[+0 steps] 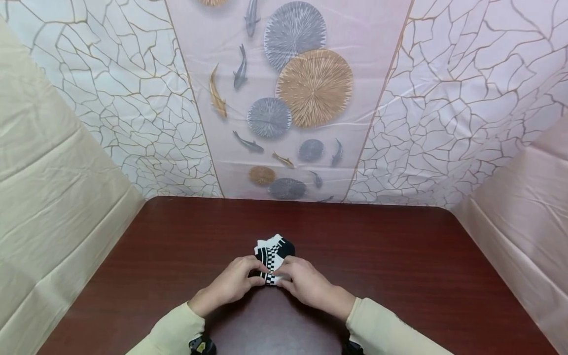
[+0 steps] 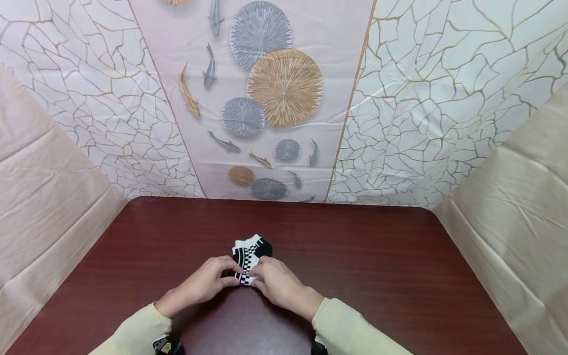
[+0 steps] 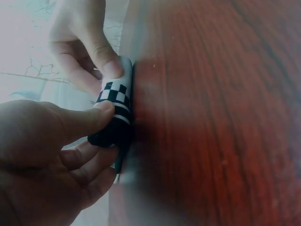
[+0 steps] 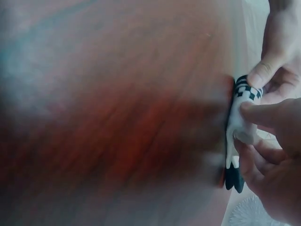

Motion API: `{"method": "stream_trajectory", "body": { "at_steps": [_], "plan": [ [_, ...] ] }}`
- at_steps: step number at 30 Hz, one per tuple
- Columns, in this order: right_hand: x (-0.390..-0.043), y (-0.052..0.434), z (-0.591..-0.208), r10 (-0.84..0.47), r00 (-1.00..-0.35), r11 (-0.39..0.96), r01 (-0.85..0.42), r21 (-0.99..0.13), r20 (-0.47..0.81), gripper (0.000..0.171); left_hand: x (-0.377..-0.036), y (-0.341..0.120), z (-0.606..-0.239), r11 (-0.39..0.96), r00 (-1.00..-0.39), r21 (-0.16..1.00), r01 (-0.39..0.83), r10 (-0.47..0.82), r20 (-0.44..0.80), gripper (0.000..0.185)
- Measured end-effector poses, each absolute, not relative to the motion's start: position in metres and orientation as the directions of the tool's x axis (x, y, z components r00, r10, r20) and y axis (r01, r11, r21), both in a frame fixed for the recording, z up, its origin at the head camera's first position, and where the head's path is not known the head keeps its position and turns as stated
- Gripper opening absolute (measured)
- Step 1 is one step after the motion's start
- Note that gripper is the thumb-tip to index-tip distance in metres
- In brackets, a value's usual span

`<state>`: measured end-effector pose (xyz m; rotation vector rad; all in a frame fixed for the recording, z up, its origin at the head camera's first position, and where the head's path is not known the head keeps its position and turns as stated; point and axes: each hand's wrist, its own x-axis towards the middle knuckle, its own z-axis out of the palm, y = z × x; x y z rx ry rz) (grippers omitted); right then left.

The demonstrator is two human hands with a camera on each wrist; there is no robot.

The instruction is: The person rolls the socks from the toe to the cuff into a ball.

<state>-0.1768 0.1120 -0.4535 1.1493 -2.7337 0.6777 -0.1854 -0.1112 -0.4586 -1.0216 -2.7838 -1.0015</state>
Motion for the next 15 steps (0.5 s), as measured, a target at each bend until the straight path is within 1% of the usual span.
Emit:
{"method": "stream_trajectory", "body": {
  "at_steps": [3, 5, 9, 15],
  "plan": [
    [-0.1754, 0.1107, -0.4561, -0.674, -0.675, 0.622, -0.738, -0.261, 0.300, 0.018, -0.1860, -0.1123, -0.4569, 0.587, -0.791, 0.571, 0.574, 0.579, 0.201, 0.015],
    [-0.1744, 0.1102, -0.4577, -0.678, -0.661, 0.626, -0.749, -0.218, 0.322, 0.023, -0.1861, -0.1122, -0.4568, 0.593, -0.797, 0.579, 0.560, 0.577, 0.180, 0.015],
    [-0.1726, 0.1106, -0.4617, -0.672, -0.652, 0.629, -0.753, -0.194, 0.353, 0.032, -0.1863, -0.1121, -0.4569, 0.599, -0.801, 0.590, 0.541, 0.581, 0.145, 0.016],
    [-0.1736, 0.1112, -0.4639, -0.665, -0.645, 0.619, -0.758, -0.205, 0.377, 0.022, -0.1873, -0.1128, -0.4564, 0.590, -0.795, 0.598, 0.542, 0.591, 0.138, 0.017]
  ]
}}
